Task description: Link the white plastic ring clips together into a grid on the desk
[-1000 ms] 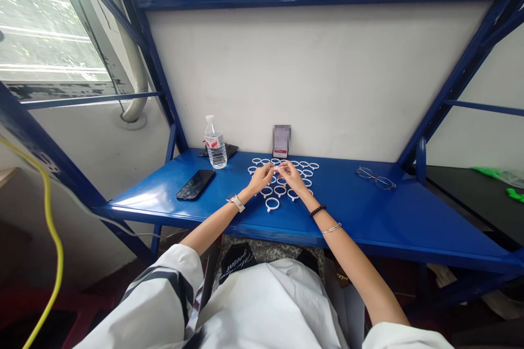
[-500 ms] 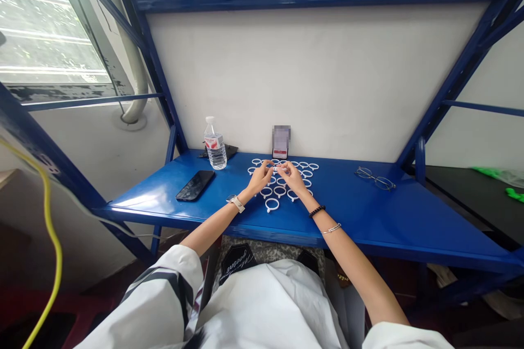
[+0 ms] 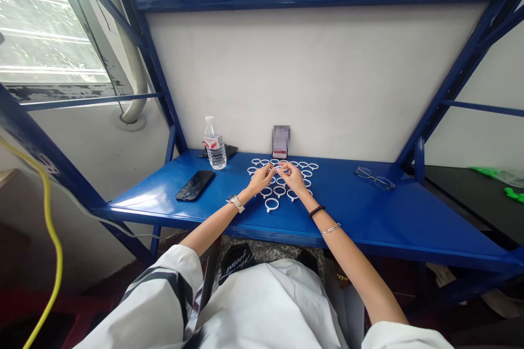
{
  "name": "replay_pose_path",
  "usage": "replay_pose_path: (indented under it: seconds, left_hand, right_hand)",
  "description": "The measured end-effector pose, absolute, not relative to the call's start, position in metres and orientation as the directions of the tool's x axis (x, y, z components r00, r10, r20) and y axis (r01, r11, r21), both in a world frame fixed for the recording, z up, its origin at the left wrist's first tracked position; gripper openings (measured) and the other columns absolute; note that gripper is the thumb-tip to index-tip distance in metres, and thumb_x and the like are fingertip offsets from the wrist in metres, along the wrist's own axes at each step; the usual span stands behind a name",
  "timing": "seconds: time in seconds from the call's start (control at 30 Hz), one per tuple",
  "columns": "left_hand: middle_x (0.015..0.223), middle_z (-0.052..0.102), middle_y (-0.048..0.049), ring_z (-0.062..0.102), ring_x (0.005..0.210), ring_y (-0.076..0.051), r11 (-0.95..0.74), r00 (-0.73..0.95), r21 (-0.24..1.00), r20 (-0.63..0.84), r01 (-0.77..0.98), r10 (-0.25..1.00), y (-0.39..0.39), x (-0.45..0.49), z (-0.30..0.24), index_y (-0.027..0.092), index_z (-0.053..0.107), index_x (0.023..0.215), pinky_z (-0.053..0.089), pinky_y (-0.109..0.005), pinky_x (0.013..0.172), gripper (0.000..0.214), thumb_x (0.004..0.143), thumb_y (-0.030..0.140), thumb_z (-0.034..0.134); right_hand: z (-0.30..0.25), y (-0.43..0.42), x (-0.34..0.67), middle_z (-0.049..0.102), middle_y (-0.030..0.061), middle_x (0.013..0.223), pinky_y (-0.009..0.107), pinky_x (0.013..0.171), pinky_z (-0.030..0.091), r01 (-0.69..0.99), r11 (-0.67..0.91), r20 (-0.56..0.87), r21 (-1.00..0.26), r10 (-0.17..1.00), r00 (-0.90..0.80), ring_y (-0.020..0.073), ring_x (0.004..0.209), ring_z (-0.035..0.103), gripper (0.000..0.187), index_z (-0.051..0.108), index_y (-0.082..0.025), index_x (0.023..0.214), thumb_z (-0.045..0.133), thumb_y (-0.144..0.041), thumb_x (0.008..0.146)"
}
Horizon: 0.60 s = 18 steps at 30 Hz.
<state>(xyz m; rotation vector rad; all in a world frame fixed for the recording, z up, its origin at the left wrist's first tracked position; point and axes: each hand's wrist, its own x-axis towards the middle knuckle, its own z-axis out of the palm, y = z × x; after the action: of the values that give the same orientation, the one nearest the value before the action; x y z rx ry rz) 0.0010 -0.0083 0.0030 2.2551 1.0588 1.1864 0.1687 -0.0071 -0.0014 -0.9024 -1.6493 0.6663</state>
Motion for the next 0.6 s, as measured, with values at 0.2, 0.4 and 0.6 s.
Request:
replay_pose_path:
  seconds: [0.2,0.4,0.6]
  left_hand:
    - [0.055,0.053,0.0019,0.051,0.048,-0.012,-0.661,0.347,0.581,0.567,0.474,0.747,-0.0034,0.0016,-0.0009,0.017,0.051,0.089,0.032,-0.022,0.051,0.032,0.098,0.04,0.032]
    - [0.057,0.055,0.0009,0.052,0.049,-0.013,-0.671,0.347,0.556,0.581,0.491,0.736,-0.0016,0.0014,-0.0022,0.017,0.051,0.092,0.033,-0.022,0.05,0.033,0.099,0.039,0.029]
    - [0.058,0.055,0.0002,0.052,0.049,-0.013,-0.664,0.345,0.565,0.574,0.489,0.742,-0.0001,0.0007,-0.0028,0.017,0.051,0.093,0.032,-0.022,0.05,0.033,0.099,0.04,0.028]
  right_hand:
    - [-0.0024,-0.0059,0.1689,0.063,0.0085,0.113,0.042,0.084,0.051,0.24,0.52,0.508,-0.82,0.854,-0.112,0.0253,0.102,0.06,0.028,0.059,-0.022,0.087,0.058,-0.05,0.082]
    - [-0.0038,-0.0033,0.1684,0.061,0.0075,0.111,0.04,0.081,0.052,0.241,0.5,0.494,-0.832,0.865,-0.089,0.0243,0.099,0.06,0.032,0.056,-0.024,0.098,0.059,-0.05,0.08]
    - [-0.003,-0.005,0.1667,0.059,0.0077,0.115,0.039,0.08,0.054,0.252,0.478,0.474,-0.841,0.877,-0.084,0.0239,0.099,0.06,0.038,0.053,-0.024,0.103,0.061,-0.054,0.079]
